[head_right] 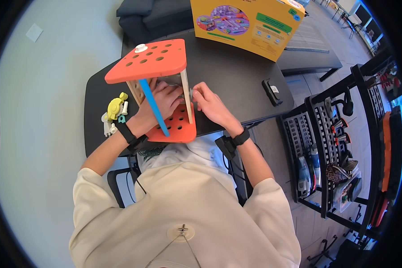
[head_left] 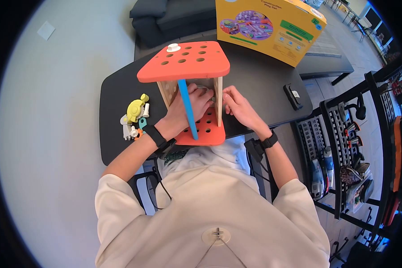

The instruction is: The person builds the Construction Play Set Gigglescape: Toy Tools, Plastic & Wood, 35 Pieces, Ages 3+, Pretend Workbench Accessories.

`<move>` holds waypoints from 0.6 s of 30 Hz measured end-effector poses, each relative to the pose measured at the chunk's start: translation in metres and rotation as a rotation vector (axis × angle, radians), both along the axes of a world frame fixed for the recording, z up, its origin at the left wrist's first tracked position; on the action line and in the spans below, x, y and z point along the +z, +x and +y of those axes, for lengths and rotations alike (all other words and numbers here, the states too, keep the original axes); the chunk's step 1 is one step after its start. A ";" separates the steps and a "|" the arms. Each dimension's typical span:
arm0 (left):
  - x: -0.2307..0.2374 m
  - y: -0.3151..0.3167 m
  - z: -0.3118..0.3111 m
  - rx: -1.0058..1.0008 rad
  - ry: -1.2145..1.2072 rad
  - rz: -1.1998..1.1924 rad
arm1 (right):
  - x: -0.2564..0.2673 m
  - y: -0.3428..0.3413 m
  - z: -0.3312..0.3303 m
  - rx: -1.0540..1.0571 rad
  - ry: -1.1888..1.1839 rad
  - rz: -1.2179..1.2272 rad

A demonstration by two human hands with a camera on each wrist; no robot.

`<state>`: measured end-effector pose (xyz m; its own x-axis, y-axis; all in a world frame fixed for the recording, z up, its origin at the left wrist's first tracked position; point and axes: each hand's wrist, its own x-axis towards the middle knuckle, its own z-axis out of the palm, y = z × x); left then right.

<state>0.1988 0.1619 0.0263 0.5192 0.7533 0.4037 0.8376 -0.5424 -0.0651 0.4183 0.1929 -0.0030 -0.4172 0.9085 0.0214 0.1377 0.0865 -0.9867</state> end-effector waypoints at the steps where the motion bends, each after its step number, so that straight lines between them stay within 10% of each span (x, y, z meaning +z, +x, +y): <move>1: 0.000 0.000 0.001 -0.005 0.013 -0.002 | -0.004 0.001 0.006 -0.001 0.001 0.001; 6: 0.000 -0.002 0.002 -0.013 0.022 0.001 | -0.011 0.002 0.035 0.158 -0.101 -0.419; 13: -0.001 -0.002 0.002 -0.015 0.049 0.024 | 0.000 0.006 0.004 0.061 -0.032 -0.001; 18: -0.002 -0.002 0.002 -0.007 0.045 0.013 | -0.015 -0.001 0.042 0.245 0.229 -0.529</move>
<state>0.1966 0.1636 0.0247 0.5303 0.7306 0.4301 0.8324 -0.5449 -0.1008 0.4172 0.2346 -0.0179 -0.6204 0.7818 -0.0626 0.5519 0.3785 -0.7430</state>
